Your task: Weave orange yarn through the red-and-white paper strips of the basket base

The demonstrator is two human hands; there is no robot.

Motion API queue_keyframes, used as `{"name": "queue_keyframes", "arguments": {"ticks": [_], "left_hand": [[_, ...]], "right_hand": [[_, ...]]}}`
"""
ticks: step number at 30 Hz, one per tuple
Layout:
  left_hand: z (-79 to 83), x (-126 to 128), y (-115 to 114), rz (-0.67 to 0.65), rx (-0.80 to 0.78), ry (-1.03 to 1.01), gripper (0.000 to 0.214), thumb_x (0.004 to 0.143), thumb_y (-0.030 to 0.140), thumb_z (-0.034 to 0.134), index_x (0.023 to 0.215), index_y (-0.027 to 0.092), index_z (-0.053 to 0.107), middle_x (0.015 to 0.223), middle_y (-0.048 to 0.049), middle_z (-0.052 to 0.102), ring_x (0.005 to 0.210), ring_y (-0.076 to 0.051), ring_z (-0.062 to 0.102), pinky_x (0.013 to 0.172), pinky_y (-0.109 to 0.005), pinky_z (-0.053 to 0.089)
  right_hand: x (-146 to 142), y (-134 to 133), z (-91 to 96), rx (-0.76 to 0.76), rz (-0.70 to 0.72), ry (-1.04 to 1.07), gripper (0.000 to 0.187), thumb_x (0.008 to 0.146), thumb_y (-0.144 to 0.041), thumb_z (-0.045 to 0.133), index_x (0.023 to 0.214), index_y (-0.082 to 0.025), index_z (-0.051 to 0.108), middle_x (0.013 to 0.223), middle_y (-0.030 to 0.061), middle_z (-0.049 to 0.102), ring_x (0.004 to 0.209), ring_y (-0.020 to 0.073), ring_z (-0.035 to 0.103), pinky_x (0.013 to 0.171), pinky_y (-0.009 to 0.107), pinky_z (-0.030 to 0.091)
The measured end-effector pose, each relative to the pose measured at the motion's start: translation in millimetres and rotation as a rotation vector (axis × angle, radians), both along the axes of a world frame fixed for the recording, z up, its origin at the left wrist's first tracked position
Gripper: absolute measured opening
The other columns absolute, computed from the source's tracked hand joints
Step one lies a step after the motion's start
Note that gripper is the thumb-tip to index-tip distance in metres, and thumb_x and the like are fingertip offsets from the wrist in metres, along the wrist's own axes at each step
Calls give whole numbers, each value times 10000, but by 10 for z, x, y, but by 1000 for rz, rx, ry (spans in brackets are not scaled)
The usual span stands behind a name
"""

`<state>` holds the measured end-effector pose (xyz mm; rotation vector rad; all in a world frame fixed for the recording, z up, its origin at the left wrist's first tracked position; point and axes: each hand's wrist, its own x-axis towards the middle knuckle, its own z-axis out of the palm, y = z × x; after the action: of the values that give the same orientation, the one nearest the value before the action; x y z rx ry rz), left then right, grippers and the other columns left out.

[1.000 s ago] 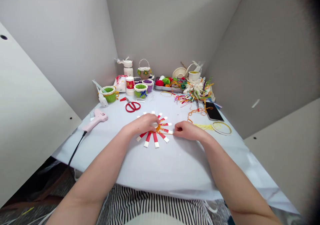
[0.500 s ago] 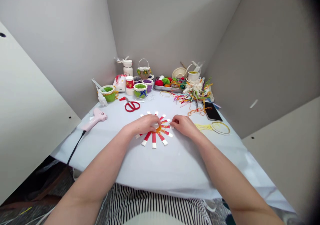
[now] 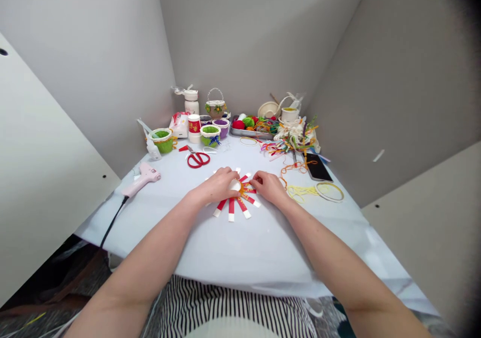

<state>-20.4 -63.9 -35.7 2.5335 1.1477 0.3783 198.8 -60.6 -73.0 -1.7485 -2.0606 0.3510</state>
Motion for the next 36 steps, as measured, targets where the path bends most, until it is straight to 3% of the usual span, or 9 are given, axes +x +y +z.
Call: {"name": "queue_keyframes", "arguments": {"ticks": [7,13,22,26,32,36], "left_hand": [[23,-79,76,-128,-8,49,332,830,187,638,1161,196,611,1153,-89,629,1113,-265,560,984,-380,439],[5,-124,138,-255,-42,-6,355,813,64,577,1121,213,671,1165,-61,658,1100,-223,591,1012,-341,428],[-19,-131,147,-270,-51,-39,357,818,56,562,1113,212,692,1191,-73,652,1128,-220,592,1023,-335,429],[-35,-132,156,-265,-65,-38,370,818,56,560,1127,213,689,1209,-73,643,1137,-218,585,1033,-337,425],[-45,-141,159,-259,-65,-48,368,818,73,564,1126,227,692,1202,-59,645,1126,-212,592,1033,-331,428],[-16,-123,146,-273,-76,-41,364,814,60,559,1108,223,697,1193,-56,651,1124,-209,596,1031,-324,430]], "right_hand": [[81,-43,53,-24,69,76,140,850,-291,605,823,-190,698,796,24,703,716,140,585,662,229,369],[247,-144,186,-155,188,93,193,834,-326,571,790,-182,690,757,21,681,697,145,565,638,233,381],[298,-266,298,-366,176,-27,103,716,-250,605,641,-183,625,622,-6,622,616,137,533,554,231,356],[240,-269,303,-336,135,-121,85,712,-223,615,635,-189,627,630,4,642,620,141,553,566,237,352],[310,-179,259,-295,103,-80,90,779,-247,631,729,-187,676,746,26,698,692,155,598,614,239,380],[309,-131,210,-152,107,-130,113,843,-260,619,797,-188,692,823,45,705,771,172,611,666,250,388]]}}
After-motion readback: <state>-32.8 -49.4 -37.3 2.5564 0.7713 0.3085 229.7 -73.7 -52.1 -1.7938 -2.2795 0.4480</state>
